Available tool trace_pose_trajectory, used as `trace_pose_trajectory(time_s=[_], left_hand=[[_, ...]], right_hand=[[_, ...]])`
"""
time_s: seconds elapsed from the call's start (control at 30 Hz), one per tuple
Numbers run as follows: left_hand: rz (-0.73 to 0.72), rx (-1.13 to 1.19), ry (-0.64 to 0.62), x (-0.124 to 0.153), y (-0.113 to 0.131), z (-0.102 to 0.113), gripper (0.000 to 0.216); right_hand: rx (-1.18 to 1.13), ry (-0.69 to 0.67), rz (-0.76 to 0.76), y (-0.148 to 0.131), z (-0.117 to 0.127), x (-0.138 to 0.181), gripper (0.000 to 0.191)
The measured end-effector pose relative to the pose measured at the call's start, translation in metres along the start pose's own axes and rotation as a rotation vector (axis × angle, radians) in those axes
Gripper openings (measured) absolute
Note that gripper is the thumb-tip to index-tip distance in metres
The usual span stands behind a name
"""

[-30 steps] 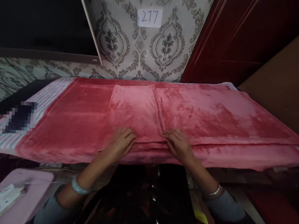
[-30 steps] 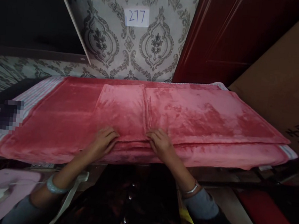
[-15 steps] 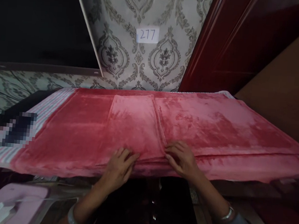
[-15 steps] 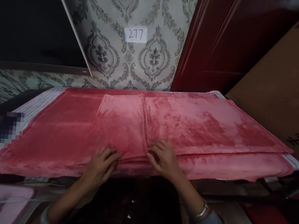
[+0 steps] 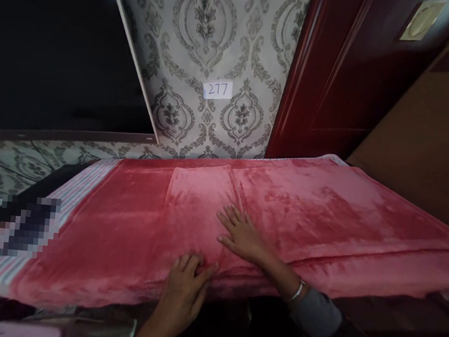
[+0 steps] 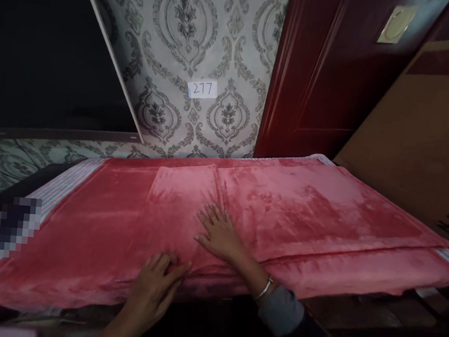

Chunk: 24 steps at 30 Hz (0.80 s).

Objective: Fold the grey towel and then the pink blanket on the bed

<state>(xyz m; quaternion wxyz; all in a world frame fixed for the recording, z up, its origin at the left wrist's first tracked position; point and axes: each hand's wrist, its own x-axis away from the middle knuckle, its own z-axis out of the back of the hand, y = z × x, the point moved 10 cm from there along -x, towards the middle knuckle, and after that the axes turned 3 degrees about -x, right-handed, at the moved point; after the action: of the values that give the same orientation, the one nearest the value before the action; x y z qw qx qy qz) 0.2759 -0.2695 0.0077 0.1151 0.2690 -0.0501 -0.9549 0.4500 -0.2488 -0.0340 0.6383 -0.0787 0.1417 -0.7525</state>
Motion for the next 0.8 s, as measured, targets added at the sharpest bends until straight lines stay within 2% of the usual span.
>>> trace_pose_trajectory(time_s=[0.1,0.2,0.3,0.37,0.43,0.53,0.67,0.73,0.8], left_hand=[[0.037,0.157,-0.024,-0.002,-0.013,0.011,0.033],[0.184,0.264,0.094,-0.001,-0.053,0.041,0.028],[0.504,0.322,0.282,0.018,-0.115,0.065,0.028],[0.753,0.463,0.337,0.040,-0.153,0.061,0.038],[0.957,0.672,0.349,0.059,-0.175,0.044,0.052],[1.133,0.978,0.350,0.075,-0.182,0.021,0.074],[1.253,1.248,0.313,0.076,-0.175,0.002,0.096],[1.269,1.306,0.263,0.068,-0.172,-0.002,0.089],[1.280,1.326,0.214,0.061,-0.171,-0.006,0.073]], right_hand=[[-0.033,-0.076,0.001,0.002,0.003,0.007,0.069],[-0.077,-0.126,0.009,0.000,0.010,0.014,0.066],[-0.085,-0.088,0.000,-0.008,0.019,0.027,0.058],[-0.060,-0.010,0.014,-0.020,0.023,0.039,0.055],[-0.038,0.051,0.074,-0.036,0.019,0.052,0.056],[-0.007,0.103,0.151,-0.055,0.002,0.069,0.065],[0.035,0.207,0.144,-0.058,-0.006,0.079,0.073],[0.034,0.240,0.148,-0.058,-0.006,0.080,0.074],[0.035,0.258,0.139,-0.059,-0.005,0.078,0.074]])
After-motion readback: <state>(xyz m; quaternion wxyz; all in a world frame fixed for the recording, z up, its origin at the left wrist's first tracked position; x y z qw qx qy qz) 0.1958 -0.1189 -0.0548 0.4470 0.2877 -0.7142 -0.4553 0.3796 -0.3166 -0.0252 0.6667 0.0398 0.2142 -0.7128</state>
